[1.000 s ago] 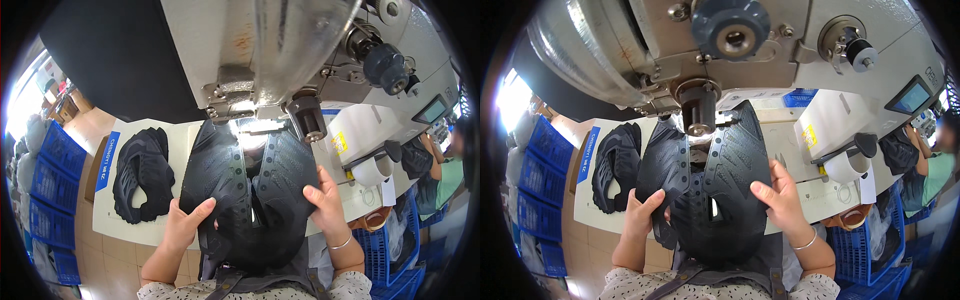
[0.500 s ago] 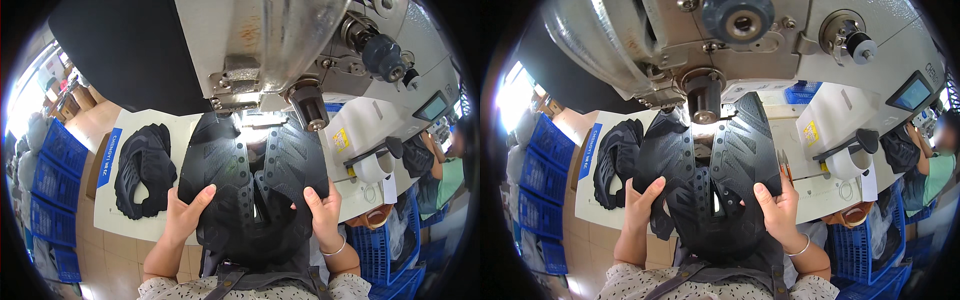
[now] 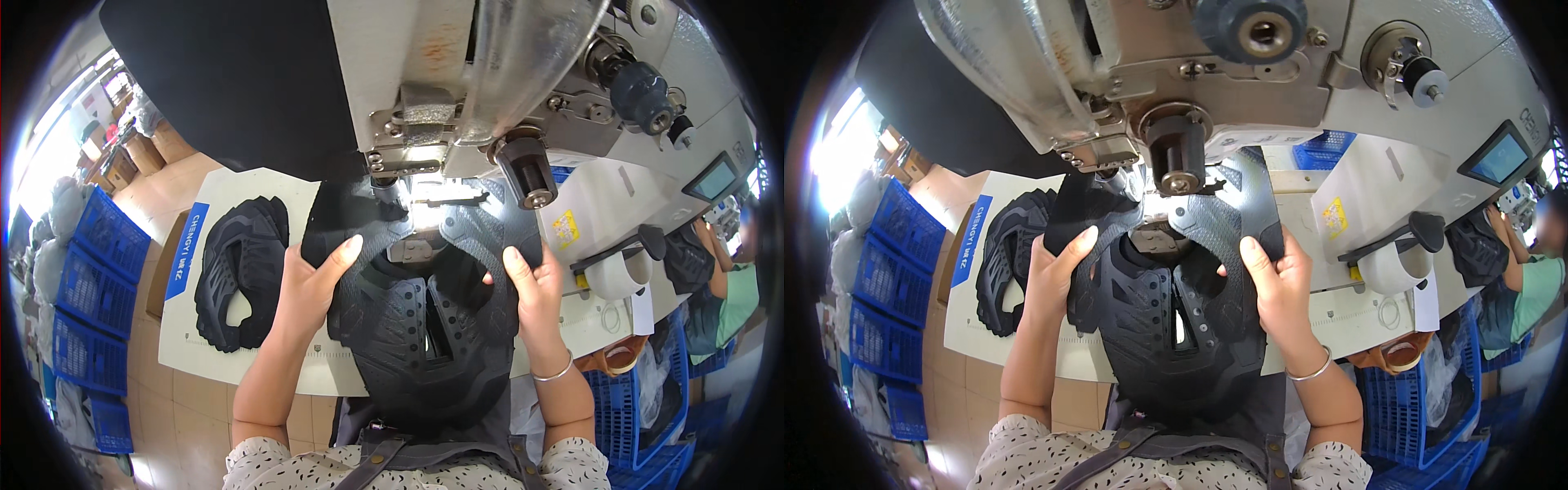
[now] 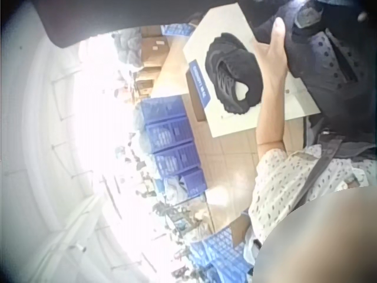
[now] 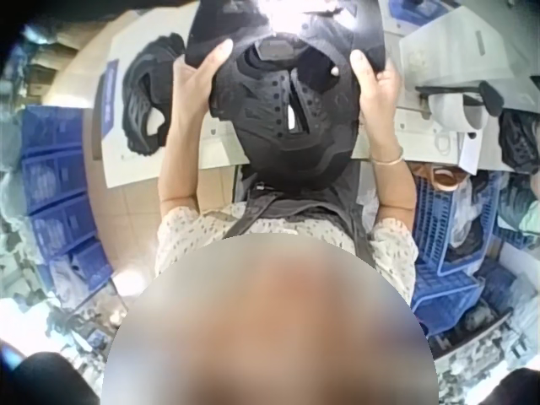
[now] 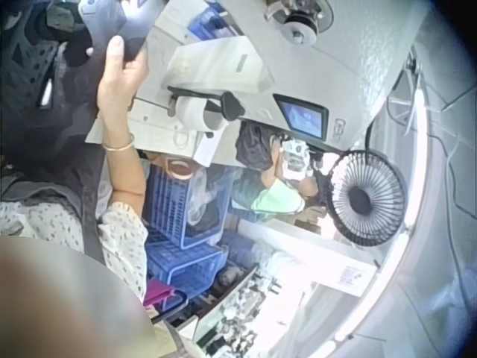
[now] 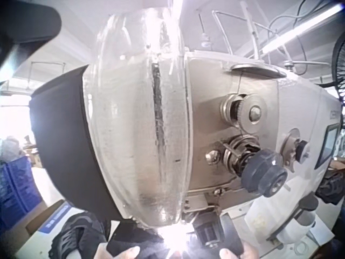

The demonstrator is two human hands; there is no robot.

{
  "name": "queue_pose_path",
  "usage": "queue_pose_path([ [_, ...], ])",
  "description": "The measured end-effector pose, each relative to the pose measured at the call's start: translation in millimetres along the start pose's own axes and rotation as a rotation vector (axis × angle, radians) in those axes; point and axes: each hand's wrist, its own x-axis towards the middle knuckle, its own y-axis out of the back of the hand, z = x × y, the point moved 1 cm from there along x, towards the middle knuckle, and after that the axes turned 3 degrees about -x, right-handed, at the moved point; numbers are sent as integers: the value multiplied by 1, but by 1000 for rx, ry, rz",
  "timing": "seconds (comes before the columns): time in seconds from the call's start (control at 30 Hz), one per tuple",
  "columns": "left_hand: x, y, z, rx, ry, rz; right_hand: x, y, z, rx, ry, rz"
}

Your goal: Using a specialized industrial sewing machine to stitch together components of a shoe upper.

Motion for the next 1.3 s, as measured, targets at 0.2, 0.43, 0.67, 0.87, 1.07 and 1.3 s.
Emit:
queue_pose_path([
  [0.2,16,1,3,-4,56,34,12,-4,2,41,-10,12],
  [0.43,33,28,-4,130,-6,130,18,3,4,38,-30,-11],
  [0.67,160,71,-26,-165,86,-5,62,4,12,306,-121,-285],
  [0.87,145,154,13,-97,-197,-60,29,30,18,-330,254,43],
  [1.07,50,272,71,-95,-285,285,-40,83,46,-369,243,188],
  [1.3,-85,299,115,-261,-461,675,-60,112,92,-111,174,382],
])
